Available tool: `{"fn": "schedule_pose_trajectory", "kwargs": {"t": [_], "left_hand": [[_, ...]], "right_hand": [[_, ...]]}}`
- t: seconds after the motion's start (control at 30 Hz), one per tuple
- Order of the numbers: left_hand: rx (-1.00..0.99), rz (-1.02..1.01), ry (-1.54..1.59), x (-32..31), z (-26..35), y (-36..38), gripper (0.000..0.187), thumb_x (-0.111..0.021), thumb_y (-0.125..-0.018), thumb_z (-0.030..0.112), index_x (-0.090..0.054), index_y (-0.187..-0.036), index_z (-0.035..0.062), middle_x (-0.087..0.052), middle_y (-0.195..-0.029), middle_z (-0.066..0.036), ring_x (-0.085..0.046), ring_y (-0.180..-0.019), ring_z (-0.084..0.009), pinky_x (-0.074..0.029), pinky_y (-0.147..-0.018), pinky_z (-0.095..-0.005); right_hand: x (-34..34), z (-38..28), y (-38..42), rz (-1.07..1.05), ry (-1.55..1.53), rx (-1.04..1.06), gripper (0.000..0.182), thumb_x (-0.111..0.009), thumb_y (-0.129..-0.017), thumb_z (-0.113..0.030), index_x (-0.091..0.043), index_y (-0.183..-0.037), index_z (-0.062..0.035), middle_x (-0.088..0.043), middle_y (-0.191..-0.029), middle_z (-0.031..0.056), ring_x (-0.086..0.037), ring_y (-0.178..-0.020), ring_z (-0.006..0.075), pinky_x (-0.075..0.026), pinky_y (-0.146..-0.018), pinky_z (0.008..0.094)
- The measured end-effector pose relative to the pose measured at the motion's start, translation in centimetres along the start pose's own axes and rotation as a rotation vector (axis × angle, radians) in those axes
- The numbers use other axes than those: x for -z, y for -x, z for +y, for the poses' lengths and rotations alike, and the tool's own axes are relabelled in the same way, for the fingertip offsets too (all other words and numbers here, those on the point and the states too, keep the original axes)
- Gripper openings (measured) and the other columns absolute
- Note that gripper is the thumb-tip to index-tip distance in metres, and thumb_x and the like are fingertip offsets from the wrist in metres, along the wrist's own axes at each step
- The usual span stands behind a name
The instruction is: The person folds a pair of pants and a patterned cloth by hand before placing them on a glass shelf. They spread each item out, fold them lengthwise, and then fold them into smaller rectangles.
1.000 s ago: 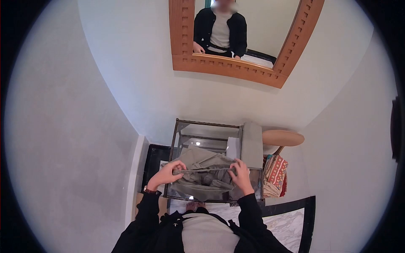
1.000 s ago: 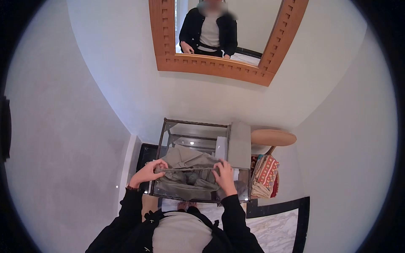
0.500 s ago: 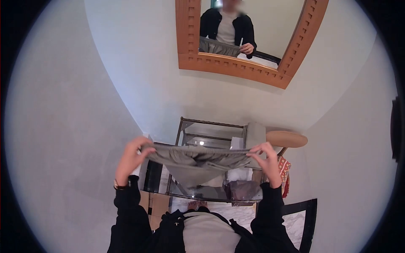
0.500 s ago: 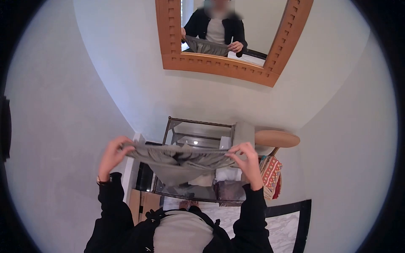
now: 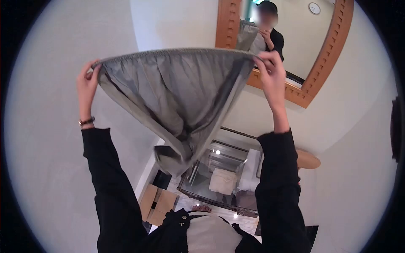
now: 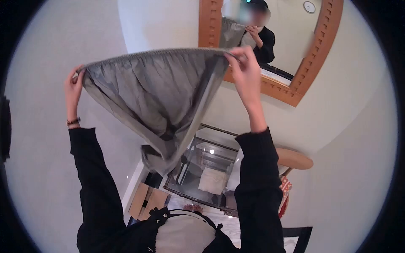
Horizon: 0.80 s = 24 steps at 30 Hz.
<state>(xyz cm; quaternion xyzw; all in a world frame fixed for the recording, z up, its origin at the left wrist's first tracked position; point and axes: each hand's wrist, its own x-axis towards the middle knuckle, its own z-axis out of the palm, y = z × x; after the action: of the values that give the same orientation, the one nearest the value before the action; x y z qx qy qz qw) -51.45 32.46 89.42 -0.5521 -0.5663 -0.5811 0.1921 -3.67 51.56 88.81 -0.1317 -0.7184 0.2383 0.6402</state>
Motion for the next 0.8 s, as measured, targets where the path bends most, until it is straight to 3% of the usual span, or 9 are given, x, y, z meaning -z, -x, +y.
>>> {"fn": "schedule_pose_trajectory", "kwargs": {"t": [0.1, 0.2, 0.33, 0.47, 0.57, 0.6, 0.7, 0.8], "left_hand": [[0.313, -0.146, -0.164, 4.4, 0.9, -3.8, 0.021, -0.059, -0.096, 0.015, -0.064, -0.11, 0.0009, -0.064, -0.1, -0.006, -0.064, -0.07, -0.0096, -0.048, -0.057, -0.0193], [0.31, -0.197, 0.204, 6.4, 1.4, -5.6, 0.026, -0.059, -0.096, 0.016, -0.06, -0.117, -0.0003, -0.065, -0.106, -0.009, -0.068, -0.091, -0.0144, -0.055, -0.076, -0.024], [0.211, -0.146, 0.225, 11.0, 0.9, -7.9, 0.029, -0.057, -0.096, 0.015, -0.057, -0.119, -0.0022, -0.064, -0.112, -0.009, -0.064, -0.106, -0.0168, -0.05, -0.093, -0.0285], [-0.164, 0.135, -0.245, 12.8, 2.6, -8.9, 0.026, -0.055, -0.097, 0.011, -0.059, -0.119, -0.001, -0.067, -0.108, -0.007, -0.065, -0.098, -0.016, -0.049, -0.087, -0.0289], [-0.261, 0.075, -0.473, 13.3, 3.6, -7.9, 0.024, -0.054, -0.096, 0.008, -0.059, -0.118, 0.0003, -0.067, -0.102, -0.01, -0.065, -0.096, -0.0168, -0.049, -0.086, -0.0285], [-0.224, 0.017, -0.486, 13.8, 3.8, -7.4, 0.023, -0.054, -0.095, 0.008, -0.059, -0.116, 0.0014, -0.067, -0.094, -0.01, -0.064, -0.088, -0.0159, -0.051, -0.082, -0.0295], [0.034, -0.091, -0.53, 16.6, 3.1, -6.4, 0.022, -0.057, -0.093, 0.012, -0.06, -0.112, 0.001, -0.066, -0.086, -0.009, -0.061, -0.08, -0.0137, -0.051, -0.073, -0.0298], [0.101, -0.025, -0.491, 18.4, 2.8, -5.4, 0.022, -0.061, -0.092, 0.017, -0.063, -0.108, 0.0017, -0.066, -0.082, -0.006, -0.057, -0.073, -0.0106, -0.047, -0.065, -0.0273]], "right_hand": [[-4.8, 2.3, -4.1, -0.094, -0.039, 0.151, 0.011, -0.062, -0.089, 0.001, -0.052, -0.094, 0.002, -0.06, -0.092, 0.009, -0.063, -0.09, 0.0175, -0.05, -0.08, 0.0297], [-8.3, 3.0, -7.3, -0.165, 0.278, 0.359, 0.014, -0.062, -0.086, 0.001, -0.052, -0.095, 0.0026, -0.06, -0.092, 0.0144, -0.062, -0.089, 0.0261, -0.048, -0.08, 0.0341], [-12.2, 1.8, -12.0, -0.107, 0.182, 0.555, 0.014, -0.062, -0.085, -0.001, -0.053, -0.095, 0.0004, -0.059, -0.094, 0.0158, -0.06, -0.088, 0.0315, -0.047, -0.079, 0.0377], [-15.1, -2.1, -13.8, 0.01, 0.22, 0.743, 0.016, -0.064, -0.086, -0.004, -0.052, -0.096, -0.0011, -0.059, -0.092, 0.0161, -0.059, -0.087, 0.0347, -0.048, -0.076, 0.0394], [-17.8, -2.5, -12.6, -0.293, 0.123, 0.635, 0.016, -0.063, -0.086, -0.004, -0.051, -0.097, -0.0009, -0.06, -0.093, 0.016, -0.061, -0.089, 0.0329, -0.05, -0.074, 0.0386], [-18.4, -2.0, -12.3, -0.316, 0.091, 0.622, 0.014, -0.062, -0.087, -0.003, -0.051, -0.095, -0.0001, -0.061, -0.093, 0.0164, -0.063, -0.089, 0.0314, -0.05, -0.071, 0.0387], [-17.5, -0.9, -13.1, -0.288, 0.034, 0.313, 0.013, -0.06, -0.087, -0.001, -0.05, -0.094, 0.0008, -0.062, -0.092, 0.0169, -0.065, -0.087, 0.0307, -0.05, -0.069, 0.04], [-17.5, -0.2, -12.8, -0.228, 0.156, 0.452, 0.013, -0.058, -0.087, -0.001, -0.05, -0.096, -0.001, -0.062, -0.095, 0.0179, -0.063, -0.087, 0.0352, -0.05, -0.071, 0.0405]]}}
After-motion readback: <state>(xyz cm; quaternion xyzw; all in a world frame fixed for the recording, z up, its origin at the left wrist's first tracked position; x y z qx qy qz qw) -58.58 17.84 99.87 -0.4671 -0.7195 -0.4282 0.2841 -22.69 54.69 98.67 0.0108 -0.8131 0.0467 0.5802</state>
